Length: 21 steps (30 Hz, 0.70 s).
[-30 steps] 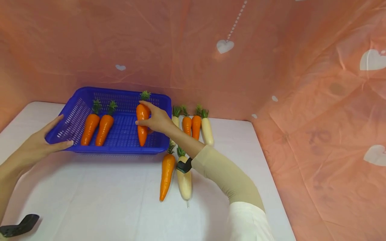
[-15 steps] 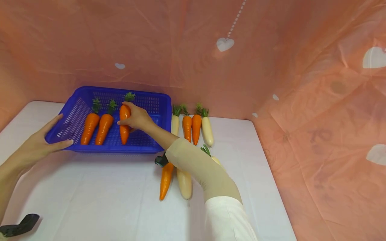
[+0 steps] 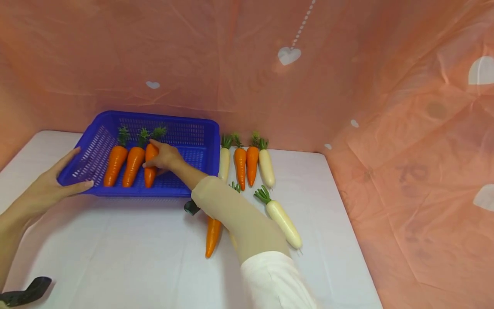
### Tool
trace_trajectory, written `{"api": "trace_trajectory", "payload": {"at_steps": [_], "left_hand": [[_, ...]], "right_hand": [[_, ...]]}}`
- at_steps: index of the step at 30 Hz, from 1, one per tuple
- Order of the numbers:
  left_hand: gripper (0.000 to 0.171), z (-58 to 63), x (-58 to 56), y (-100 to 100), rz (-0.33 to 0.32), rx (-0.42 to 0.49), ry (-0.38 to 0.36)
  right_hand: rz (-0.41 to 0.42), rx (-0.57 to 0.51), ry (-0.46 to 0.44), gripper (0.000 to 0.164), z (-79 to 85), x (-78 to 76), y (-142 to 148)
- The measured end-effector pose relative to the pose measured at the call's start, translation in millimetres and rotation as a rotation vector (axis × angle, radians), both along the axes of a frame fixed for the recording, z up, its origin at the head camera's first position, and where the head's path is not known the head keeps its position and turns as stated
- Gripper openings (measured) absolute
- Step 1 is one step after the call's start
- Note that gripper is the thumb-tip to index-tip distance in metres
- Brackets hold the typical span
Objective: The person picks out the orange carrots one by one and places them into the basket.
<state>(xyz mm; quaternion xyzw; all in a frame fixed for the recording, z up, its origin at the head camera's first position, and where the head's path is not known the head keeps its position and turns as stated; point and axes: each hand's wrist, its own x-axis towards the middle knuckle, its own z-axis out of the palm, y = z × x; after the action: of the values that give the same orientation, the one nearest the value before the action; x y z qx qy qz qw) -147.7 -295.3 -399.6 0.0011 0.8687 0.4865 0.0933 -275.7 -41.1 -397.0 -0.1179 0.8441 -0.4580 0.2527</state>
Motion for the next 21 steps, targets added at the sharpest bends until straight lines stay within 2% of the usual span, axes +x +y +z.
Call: {"api": "trace_trajectory", "payload": {"at_steps": [4, 11, 16, 21], "left_hand": [[0.099, -0.3, 0.6, -0.8, 0.000, 0.001, 0.021], [0.099, 0.0, 0.4, 2.3, 0.000, -0.007, 0.008], [0.099, 1.7, 1.3, 1.3, -0.008, -0.031, 0.006], [0.101, 5.2, -0.6, 2.2, -0.020, -0.059, 0.015]], "right_hand": [[0.065, 0.020, -0.005, 0.088, -4.3, -0.6, -0.3], [0.090, -0.100, -0.086, 0.087, 1.8, -4.4, 17.8], [0.115, -0.130, 0.013, 0.079, 15.9, -9.6, 44.7], [0.083, -0.209, 0.068, 0.071, 29.9, -15.5, 79.5]]}}
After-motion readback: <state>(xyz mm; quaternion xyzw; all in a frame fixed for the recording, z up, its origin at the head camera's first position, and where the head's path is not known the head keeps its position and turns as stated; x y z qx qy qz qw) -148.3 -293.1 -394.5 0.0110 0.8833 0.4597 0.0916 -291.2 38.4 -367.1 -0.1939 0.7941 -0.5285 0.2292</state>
